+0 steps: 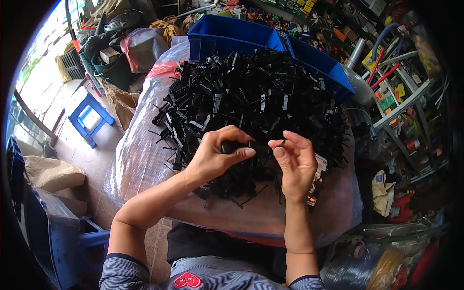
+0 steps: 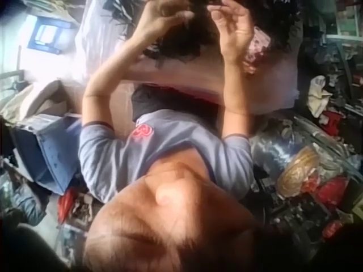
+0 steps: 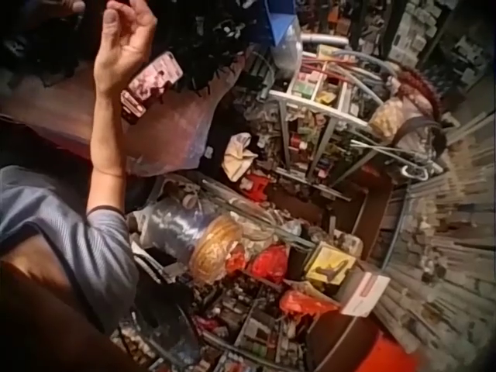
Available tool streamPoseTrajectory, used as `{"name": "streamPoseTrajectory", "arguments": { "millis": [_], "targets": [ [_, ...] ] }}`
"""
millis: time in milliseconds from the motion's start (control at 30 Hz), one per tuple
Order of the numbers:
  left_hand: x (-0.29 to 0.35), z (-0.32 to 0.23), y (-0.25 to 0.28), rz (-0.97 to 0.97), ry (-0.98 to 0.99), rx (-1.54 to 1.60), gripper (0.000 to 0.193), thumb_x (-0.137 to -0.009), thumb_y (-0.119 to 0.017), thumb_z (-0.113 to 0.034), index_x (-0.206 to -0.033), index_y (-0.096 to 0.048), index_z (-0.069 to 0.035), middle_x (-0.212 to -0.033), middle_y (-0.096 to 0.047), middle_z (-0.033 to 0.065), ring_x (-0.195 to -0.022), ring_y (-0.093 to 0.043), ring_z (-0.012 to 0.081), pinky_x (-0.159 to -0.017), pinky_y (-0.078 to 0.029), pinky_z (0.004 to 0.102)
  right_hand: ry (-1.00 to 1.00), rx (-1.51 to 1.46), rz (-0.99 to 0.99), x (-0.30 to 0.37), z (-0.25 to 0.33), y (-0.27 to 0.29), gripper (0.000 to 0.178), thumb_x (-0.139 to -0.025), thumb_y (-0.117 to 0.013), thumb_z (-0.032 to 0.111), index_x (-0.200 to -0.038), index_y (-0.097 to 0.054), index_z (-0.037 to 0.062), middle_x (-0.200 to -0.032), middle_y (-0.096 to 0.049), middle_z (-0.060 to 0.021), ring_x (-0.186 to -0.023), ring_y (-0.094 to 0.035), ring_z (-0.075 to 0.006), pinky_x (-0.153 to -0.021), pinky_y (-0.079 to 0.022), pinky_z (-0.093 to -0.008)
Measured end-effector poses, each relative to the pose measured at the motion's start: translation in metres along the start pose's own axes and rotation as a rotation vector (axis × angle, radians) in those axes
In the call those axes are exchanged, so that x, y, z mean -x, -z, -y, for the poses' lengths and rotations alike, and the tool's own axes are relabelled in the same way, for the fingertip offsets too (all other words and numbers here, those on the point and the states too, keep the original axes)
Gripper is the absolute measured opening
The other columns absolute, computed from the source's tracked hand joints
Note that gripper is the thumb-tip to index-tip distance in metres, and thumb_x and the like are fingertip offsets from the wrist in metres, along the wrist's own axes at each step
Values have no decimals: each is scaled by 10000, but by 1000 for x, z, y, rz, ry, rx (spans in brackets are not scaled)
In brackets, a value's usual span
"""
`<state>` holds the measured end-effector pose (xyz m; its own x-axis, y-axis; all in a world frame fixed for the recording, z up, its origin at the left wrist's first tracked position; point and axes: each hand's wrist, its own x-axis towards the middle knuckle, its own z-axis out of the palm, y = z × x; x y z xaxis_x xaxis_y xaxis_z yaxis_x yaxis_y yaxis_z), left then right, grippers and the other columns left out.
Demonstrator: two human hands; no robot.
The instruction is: Sorting and inspecting a large quantity of small black plastic components on a workbench.
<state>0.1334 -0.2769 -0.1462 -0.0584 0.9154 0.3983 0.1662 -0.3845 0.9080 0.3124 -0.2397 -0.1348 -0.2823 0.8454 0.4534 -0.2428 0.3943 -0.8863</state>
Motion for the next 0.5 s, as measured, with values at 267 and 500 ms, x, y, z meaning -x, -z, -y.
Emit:
{"name": "streamPoseTrajectory", "arguments": {
  "millis": [267,500],
  "targets": [
    [5,-4,-4,3,-242,-59,200,-701,-737,-34,-854,-616,8,-865,-609,92,-794,-595,177,-708,-463,277,191,196,262,-2,-5,-2,113,-855,-602,54,-957,-601,5,-1075,-549,-112,-904,-515,-110,-820,-423,-237],
    [10,-11,-13,-75,-395,-229,213,-666,-732,-13,-849,-623,-4,-811,-584,97,-655,-603,216,-560,-479,285,-275,-171,263,1,-18,6,186,-873,-611,145,-999,-578,12,-886,-611,1,-812,-528,-37,-773,-415,-184]
  ]
}}
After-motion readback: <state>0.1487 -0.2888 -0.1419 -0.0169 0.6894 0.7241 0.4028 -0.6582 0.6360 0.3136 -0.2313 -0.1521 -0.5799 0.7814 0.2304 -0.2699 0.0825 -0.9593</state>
